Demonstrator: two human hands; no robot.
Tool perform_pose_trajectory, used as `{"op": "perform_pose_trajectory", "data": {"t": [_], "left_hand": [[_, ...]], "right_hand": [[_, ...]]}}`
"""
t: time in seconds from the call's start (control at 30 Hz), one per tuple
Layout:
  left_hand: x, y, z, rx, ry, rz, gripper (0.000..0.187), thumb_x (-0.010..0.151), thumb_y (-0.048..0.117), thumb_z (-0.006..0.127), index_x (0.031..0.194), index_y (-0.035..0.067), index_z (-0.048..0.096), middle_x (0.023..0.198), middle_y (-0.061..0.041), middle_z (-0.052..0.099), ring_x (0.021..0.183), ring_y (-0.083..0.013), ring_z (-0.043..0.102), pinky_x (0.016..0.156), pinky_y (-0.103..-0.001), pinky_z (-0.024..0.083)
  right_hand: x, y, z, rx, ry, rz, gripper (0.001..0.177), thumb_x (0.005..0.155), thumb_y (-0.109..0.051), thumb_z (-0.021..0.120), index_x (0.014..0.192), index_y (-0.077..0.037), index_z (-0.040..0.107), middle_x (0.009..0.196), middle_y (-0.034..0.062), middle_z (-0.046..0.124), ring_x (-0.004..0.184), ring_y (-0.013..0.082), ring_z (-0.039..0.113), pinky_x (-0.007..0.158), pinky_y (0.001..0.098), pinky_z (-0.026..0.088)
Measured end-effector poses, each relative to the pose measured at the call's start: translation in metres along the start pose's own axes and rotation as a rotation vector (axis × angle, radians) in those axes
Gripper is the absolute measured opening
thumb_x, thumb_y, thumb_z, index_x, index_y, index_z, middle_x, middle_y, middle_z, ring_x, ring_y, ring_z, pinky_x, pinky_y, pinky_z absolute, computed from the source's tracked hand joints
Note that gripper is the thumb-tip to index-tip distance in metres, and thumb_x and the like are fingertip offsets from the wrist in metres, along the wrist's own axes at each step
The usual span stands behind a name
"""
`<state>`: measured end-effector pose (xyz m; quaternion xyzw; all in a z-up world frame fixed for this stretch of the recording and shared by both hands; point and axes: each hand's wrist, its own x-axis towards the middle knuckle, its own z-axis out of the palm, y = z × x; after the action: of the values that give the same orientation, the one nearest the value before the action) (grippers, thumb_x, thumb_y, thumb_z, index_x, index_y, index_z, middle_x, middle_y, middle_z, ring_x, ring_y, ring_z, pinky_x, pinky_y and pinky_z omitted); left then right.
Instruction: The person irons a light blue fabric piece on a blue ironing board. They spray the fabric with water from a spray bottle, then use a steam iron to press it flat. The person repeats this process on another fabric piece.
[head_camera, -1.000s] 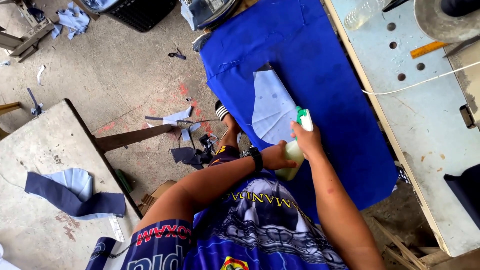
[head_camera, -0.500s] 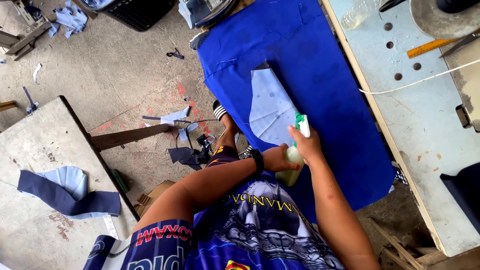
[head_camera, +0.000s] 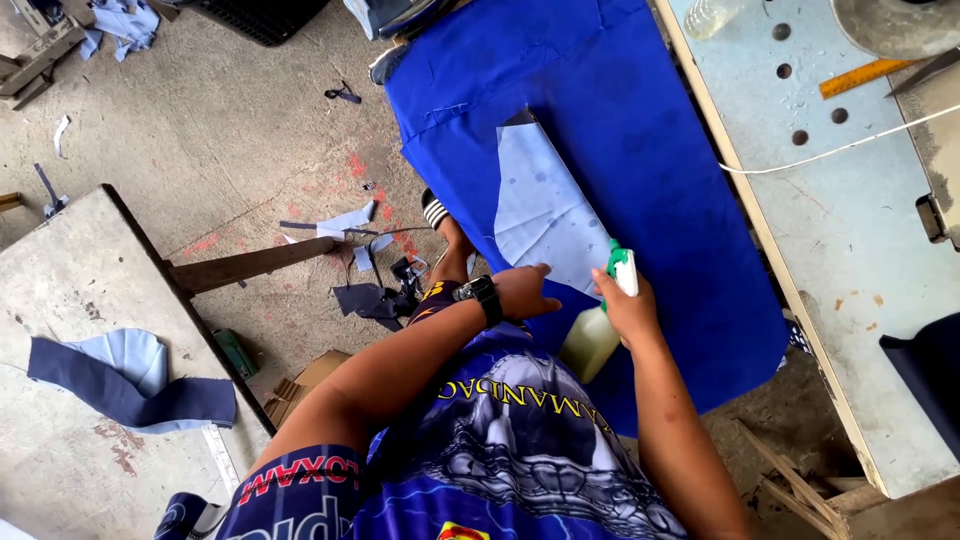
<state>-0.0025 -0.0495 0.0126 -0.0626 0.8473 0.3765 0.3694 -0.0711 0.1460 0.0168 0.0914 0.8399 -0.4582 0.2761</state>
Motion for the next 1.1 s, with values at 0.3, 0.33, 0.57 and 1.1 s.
{"op": "perform_pose_trajectory", "data": {"t": [0.3,0.33,0.57,1.1], "left_hand": [[-0.009,0.012,-0.013,0.066,0.086,0.033,0.064,0.097,0.047,0.059,0.145,0.005,0.048,0.120,-0.017,0.065,0.108,-0.0343,0.070,0.087,-0.047,0.061],[-0.007,0.015,-0.014,0.073,0.084,0.043,0.064,0.097,0.047,0.059,0.145,0.005,0.048,0.120,-0.017,0.065,0.108,-0.0343,0.070,0.087,-0.047,0.061],[0.013,0.014,0.016,0.128,0.114,0.024,0.063,0.095,0.049,0.061,0.143,0.009,0.052,0.127,-0.016,0.064,0.117,-0.0342,0.066,0.094,-0.047,0.058],[0.044,0.006,0.051,0.499,0.380,0.203,0.068,0.088,0.042,0.064,0.147,0.014,0.041,0.163,-0.019,0.028,0.152,-0.0409,0.024,0.114,-0.061,0.028]], "right_hand": [[-0.013,0.036,-0.054,-0.086,0.035,0.117,0.033,0.087,-0.039,0.080,0.103,-0.011,0.077,0.091,0.0120,0.075,0.091,0.0206,0.071,0.075,0.0378,0.057],[-0.013,0.035,-0.058,-0.081,0.046,0.117,0.033,0.087,-0.039,0.080,0.103,-0.011,0.077,0.091,0.0120,0.075,0.091,0.0206,0.071,0.075,0.0378,0.057],[-0.042,0.009,-0.078,-0.182,-0.131,0.105,0.054,0.087,-0.036,0.080,0.125,0.001,0.068,0.115,0.0234,0.072,0.113,0.0368,0.066,0.094,0.0514,0.053],[-0.057,-0.002,-0.061,-0.339,-0.002,0.261,0.043,0.094,-0.043,0.065,0.112,-0.005,0.073,0.100,0.0122,0.078,0.094,0.0319,0.070,0.081,0.0448,0.050]]}}
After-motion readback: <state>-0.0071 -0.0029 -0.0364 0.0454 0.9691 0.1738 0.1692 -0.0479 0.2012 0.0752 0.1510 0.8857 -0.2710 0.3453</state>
